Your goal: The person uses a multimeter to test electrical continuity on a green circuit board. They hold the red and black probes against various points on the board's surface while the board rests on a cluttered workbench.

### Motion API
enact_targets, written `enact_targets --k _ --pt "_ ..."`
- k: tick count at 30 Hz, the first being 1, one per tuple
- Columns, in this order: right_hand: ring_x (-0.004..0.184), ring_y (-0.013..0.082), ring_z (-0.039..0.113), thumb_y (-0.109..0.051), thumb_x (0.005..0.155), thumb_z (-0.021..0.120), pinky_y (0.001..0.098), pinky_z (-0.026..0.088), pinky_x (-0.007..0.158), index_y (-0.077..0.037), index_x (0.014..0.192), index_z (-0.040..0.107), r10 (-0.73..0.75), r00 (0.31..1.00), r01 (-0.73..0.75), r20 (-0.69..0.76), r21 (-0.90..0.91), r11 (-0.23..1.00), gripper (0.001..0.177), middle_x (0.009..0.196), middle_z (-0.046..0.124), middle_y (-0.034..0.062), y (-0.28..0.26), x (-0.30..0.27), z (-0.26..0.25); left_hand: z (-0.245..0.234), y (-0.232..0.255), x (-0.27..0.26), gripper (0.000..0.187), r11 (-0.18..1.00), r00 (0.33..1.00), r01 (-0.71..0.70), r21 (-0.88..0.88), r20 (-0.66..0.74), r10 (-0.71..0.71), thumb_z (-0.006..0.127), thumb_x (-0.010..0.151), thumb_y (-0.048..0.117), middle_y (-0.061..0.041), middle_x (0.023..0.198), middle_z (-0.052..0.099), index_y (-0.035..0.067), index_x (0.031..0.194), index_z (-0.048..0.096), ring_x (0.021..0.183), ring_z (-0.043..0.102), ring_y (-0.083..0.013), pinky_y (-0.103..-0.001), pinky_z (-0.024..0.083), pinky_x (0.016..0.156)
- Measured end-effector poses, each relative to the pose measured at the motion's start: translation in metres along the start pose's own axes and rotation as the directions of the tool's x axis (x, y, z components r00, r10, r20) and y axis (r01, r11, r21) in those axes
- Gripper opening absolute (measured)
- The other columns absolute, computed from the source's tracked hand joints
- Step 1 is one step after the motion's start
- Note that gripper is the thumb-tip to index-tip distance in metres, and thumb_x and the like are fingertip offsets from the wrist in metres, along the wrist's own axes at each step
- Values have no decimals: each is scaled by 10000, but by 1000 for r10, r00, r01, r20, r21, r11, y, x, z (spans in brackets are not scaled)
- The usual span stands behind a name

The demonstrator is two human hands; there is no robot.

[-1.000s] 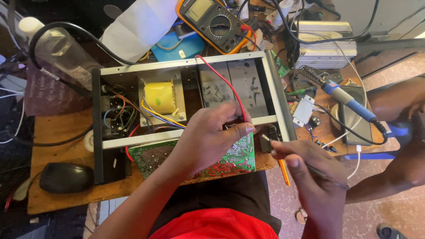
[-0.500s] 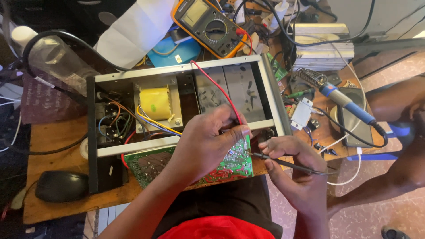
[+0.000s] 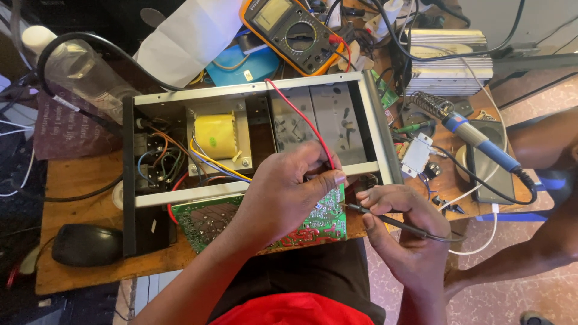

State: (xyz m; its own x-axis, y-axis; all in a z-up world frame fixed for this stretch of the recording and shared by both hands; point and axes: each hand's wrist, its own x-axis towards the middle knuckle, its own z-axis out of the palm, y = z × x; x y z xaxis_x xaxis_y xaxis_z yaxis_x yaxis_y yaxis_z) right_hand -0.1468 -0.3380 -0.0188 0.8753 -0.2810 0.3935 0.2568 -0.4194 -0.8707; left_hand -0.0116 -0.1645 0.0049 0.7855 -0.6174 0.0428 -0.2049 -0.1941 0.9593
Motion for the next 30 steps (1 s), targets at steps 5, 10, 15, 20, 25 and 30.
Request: enact_targets --k 5,10,15,20,25,30 --pt "1041 242 781 -55 965 735 358 633 993 -87 953 635 -18 1000 18 -9 -1 1000 106 1005 743 102 3 -1 0 1 -1 0 81 999 999 -37 2 -10 37 721 966 209 34 849 761 139 1001 739 770 655 -79 -280 528 722" --pt "1029 243 783 -39 960 737 356 643 980 -81 964 647 -28 1000 28 -6 9 1000 99 999 744 100 3 0 0 -1 3 -1 96 999 1000 -24 29 -9 24 715 965 231 45 830 756 142 993 739 748 627 -81 -286 513 703" --pt "1029 240 787 -68 965 743 352 630 974 -81 964 661 -41 999 41 -29 -3 999 83 1017 753 108 1 0 -1 1 1 0 76 1000 999 -29 -8 13 30 723 972 223 52 800 713 148 970 720 734 590 -73 -279 488 692" --pt "1047 250 791 -44 967 742 360 652 992 -81 967 649 -42 999 42 -18 14 999 99 1035 747 121 0 0 -2 1 3 0 70 1000 1000 -4 30 12 3 728 986 212 60 753 680 152 950 722 687 535 -74 -280 457 642" --pt "1041 257 785 -51 963 750 365 647 989 -77 964 656 -43 999 43 -30 18 999 98 1041 754 132 2 0 -1 2 3 0 67 1000 1000 16 -5 9 -16 725 978 199 61 766 694 141 947 717 707 548 -65 -269 470 659" --pt "1049 265 785 -48 966 745 372 648 999 -76 982 645 -61 998 61 -8 17 998 104 1042 747 134 3 -1 -2 2 6 1 39 1000 1000 21 7 -3 -21 718 969 175 64 795 733 138 956 726 739 583 -51 -266 495 683"
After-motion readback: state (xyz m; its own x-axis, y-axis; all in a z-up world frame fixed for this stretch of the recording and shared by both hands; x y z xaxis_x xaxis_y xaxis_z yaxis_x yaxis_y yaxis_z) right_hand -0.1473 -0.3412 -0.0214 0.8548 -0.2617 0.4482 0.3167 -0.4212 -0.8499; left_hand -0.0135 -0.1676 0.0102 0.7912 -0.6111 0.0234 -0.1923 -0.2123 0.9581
